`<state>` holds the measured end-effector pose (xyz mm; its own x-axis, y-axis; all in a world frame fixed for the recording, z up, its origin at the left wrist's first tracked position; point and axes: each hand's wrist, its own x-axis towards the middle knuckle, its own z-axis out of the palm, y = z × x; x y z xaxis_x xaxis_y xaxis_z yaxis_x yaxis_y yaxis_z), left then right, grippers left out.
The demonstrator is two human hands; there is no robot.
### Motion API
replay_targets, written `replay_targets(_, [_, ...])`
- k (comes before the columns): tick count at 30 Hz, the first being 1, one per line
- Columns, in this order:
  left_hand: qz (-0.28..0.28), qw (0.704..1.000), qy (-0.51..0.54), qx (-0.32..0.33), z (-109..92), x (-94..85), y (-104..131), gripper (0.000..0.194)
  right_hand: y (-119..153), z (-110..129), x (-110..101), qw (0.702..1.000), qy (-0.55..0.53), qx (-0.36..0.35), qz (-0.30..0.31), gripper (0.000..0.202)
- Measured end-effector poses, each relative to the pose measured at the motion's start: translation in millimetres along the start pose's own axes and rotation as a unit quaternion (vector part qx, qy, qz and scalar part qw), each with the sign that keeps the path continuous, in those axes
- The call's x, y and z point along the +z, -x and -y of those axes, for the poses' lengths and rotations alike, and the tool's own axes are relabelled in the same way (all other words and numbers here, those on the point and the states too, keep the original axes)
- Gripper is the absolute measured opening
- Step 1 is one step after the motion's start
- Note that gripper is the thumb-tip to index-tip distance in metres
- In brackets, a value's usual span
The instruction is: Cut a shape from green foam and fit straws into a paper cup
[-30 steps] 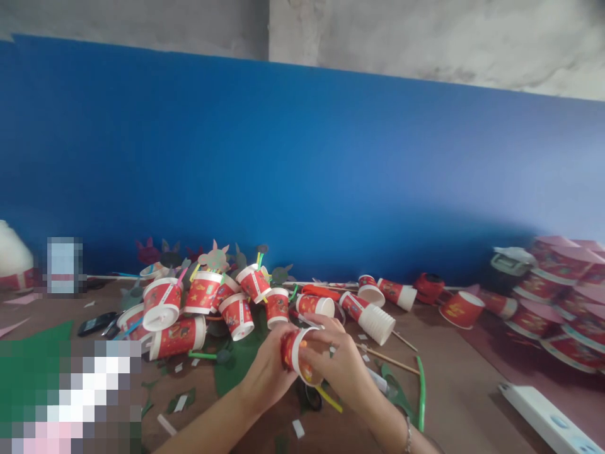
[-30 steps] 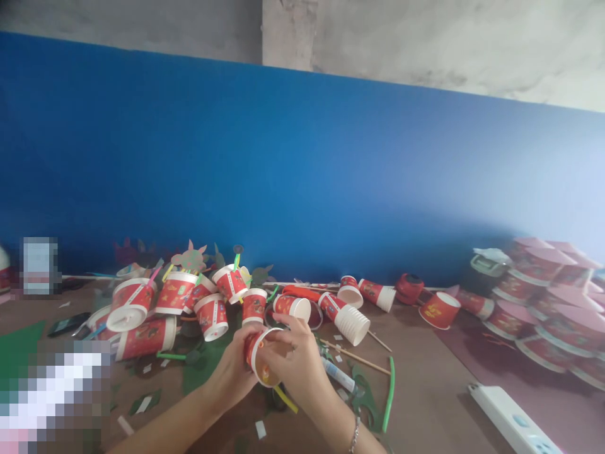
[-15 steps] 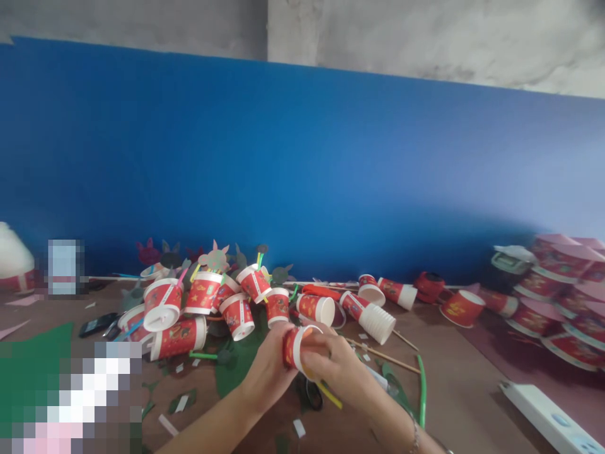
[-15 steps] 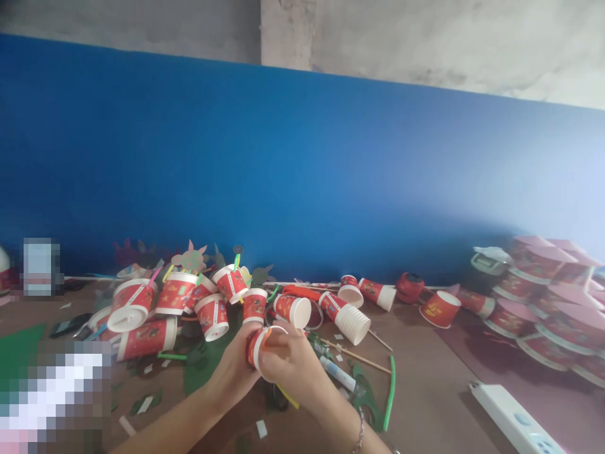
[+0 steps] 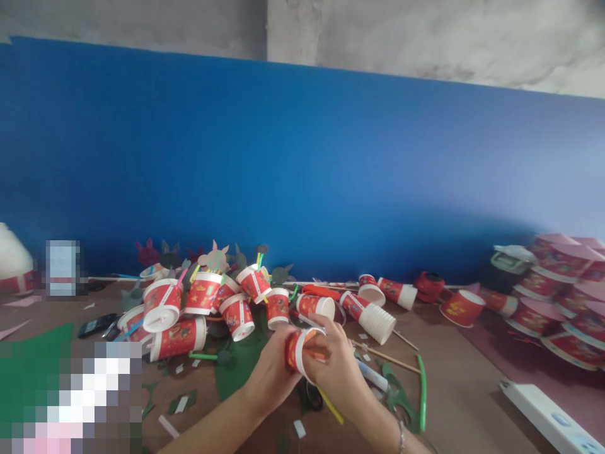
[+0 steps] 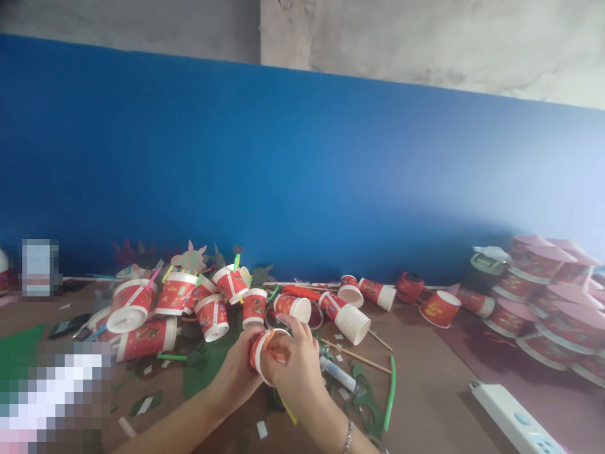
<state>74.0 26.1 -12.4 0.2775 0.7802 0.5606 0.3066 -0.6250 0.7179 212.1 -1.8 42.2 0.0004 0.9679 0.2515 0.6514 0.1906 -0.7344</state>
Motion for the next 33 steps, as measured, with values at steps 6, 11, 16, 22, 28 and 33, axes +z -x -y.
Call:
replay_targets(6, [0.002,1.0,0.014,0.002,0.8,1.3,1.2,0.034,2.0,-3.5,10.0,0.997,-0.021,-0.016,-0.069,0.034])
replay_targets(11, [0.008,1.0,0.017,-0.007,1.7,1.7,0.7,0.035,1.4,-6.5,11.0,0.997,-0.005,-0.026,-0.076,0.043])
replay_targets(16, [0.021,0.999,0.031,-0.036,3.9,0.3,1.1,0.047,-0.5,4.3,-5.9,0.992,0.113,-0.058,-0.015,0.014])
replay_targets(22, [0.037,0.996,0.058,-0.048,6.8,0.9,4.3,0.057,-1.1,6.8,-10.8,0.991,0.055,-0.097,-0.076,0.014])
replay_targets(28, [0.065,0.989,0.114,-0.074,0.8,3.3,3.0,0.06,-4.3,7.0,-12.8,0.997,-0.055,-0.057,-0.024,0.014])
replay_targets(33, [0.044,0.984,0.137,-0.105,-2.4,4.4,1.4,0.054,-7.3,10.3,-18.8,0.998,-0.051,0.005,0.034,0.016])
